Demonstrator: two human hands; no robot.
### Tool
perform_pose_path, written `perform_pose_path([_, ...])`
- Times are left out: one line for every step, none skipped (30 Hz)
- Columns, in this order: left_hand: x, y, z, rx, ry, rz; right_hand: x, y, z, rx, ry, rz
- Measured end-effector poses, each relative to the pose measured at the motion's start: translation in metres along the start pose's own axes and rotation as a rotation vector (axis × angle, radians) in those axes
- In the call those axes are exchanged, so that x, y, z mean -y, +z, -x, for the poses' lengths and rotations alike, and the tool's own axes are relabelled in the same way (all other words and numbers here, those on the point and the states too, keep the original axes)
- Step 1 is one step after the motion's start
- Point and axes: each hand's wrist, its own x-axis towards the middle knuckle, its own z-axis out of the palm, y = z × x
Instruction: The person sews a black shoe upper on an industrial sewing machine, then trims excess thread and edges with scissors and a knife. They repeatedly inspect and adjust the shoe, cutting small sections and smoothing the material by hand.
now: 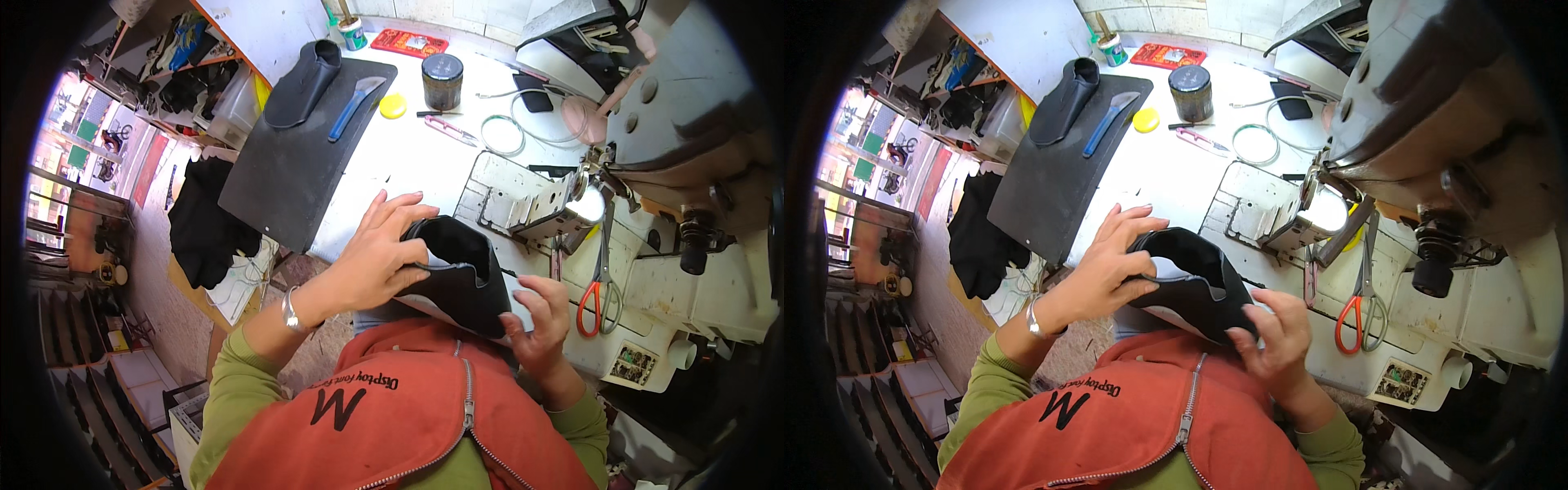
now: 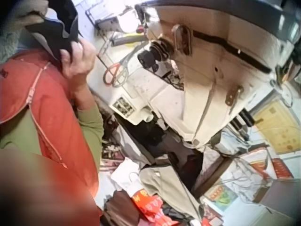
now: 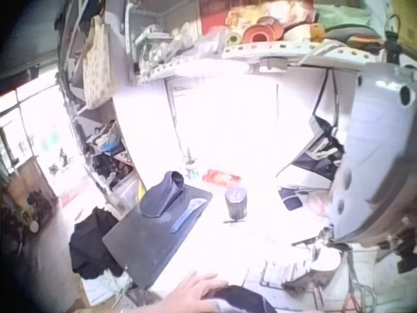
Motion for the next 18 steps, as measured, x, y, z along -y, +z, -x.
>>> perform_pose_path([-0.008,-0.008,0.003,-0.015,0.032,-0.017,0.005,0.002,-0.01,-0.003,-0.039,-0.047])
perform_pose_path([-0.013,-0.013,0.005,-0.05,0.057,-0.024,0.01,0.006,-0.02,-0.007,-0.081,-0.097])
perform_pose_path([-0.018,-0.017,0.008,-0.086,0.082,-0.032,0.018,0.008,-0.031,-0.041,-0.076,-0.149])
perform_pose_path([-0.022,-0.02,0.011,-0.121,0.107,-0.04,0.021,0.01,-0.036,-0.027,-0.043,-0.18])
perform_pose_path([-0.025,-0.021,0.014,-0.144,0.12,-0.039,0.024,0.011,-0.039,-0.007,-0.01,-0.214])
perform_pose_path([-0.028,-0.022,0.017,-0.174,0.129,-0.082,0.026,0.014,-0.043,0.014,0.024,-0.248])
perform_pose_path([-0.031,-0.022,0.019,-0.204,0.137,-0.124,0.028,0.018,-0.048,0.009,0.03,-0.326])
perform_pose_path([-0.033,-0.021,0.02,-0.233,0.141,-0.16,0.029,0.018,-0.051,0.058,0.02,-0.314])
perform_pose_path([-0.037,-0.022,0.02,-0.242,0.138,-0.198,0.031,0.016,-0.055,0.106,0.009,-0.301])
perform_pose_path([-0.037,-0.023,0.022,-0.25,0.149,-0.242,0.032,0.015,-0.058,0.154,-0.001,-0.288])
perform_pose_path([-0.037,-0.022,0.022,-0.26,0.163,-0.279,0.031,0.015,-0.061,0.162,-0.018,-0.285])
perform_pose_path([-0.037,-0.021,0.023,-0.27,0.178,-0.316,0.03,0.015,-0.064,0.17,-0.035,-0.281])
perform_pose_path([-0.038,-0.02,0.024,-0.279,0.188,-0.337,0.029,0.015,-0.067,0.178,-0.052,-0.277])
perform_pose_path([-0.039,-0.02,0.025,-0.29,0.196,-0.359,0.029,0.013,-0.069,0.209,-0.094,-0.247])
perform_pose_path([-0.039,-0.02,0.027,-0.3,0.205,-0.38,0.03,0.011,-0.071,0.24,-0.136,-0.218])
perform_pose_path([-0.039,-0.019,0.028,-0.294,0.212,-0.397,0.03,0.01,-0.072,0.271,-0.179,-0.188])
perform_pose_path([-0.038,-0.019,0.028,-0.281,0.221,-0.413,0.03,0.009,-0.072,0.297,-0.231,-0.14])
perform_pose_path([-0.038,-0.019,0.027,-0.269,0.229,-0.429,0.03,0.009,-0.072,0.324,-0.284,-0.092])
